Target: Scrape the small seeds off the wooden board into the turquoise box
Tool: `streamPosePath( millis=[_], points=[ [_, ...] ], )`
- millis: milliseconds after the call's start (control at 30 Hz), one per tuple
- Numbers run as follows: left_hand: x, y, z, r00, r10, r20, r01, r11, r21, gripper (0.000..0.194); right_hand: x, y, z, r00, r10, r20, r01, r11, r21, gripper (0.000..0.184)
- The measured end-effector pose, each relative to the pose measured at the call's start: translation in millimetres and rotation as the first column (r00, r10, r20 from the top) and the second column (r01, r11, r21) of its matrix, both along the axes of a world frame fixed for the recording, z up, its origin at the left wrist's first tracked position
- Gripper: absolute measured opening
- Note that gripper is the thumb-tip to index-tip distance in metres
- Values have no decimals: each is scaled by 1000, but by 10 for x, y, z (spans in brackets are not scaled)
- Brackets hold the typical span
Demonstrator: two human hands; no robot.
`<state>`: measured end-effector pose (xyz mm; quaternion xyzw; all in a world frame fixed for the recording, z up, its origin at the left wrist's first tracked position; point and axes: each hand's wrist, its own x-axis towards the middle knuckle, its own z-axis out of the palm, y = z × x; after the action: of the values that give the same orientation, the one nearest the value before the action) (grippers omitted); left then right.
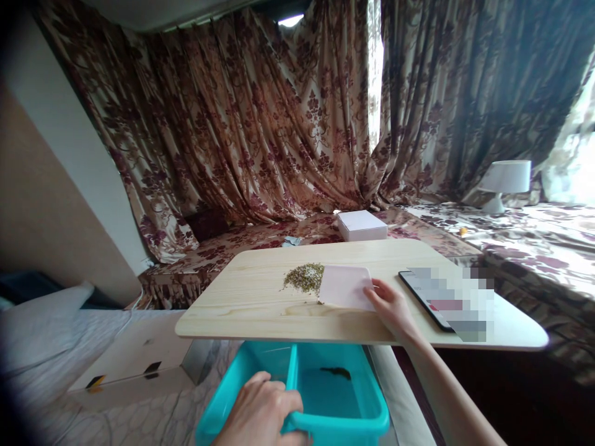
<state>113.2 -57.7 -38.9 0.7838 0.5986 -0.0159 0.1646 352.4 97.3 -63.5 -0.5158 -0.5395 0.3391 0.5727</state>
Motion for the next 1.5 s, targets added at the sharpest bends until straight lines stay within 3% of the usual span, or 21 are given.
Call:
streamPosePath(
  millis=[467,867,1500],
  points=[
    [10,-7,-3,999,-8,40,7,1000,24,19,-32,-38,32,999,51,-7,-51,997,-63,34],
    [-92,-21,-131,997,-4,81,-5,994,113,19,-14,-99,56,993,-103,-48,101,994,-44,25],
    [-57,-24,-55,995,17,97,-26,996,89,16,-18,-51,7,996,-88,19,89,996,-1,21]
  ],
)
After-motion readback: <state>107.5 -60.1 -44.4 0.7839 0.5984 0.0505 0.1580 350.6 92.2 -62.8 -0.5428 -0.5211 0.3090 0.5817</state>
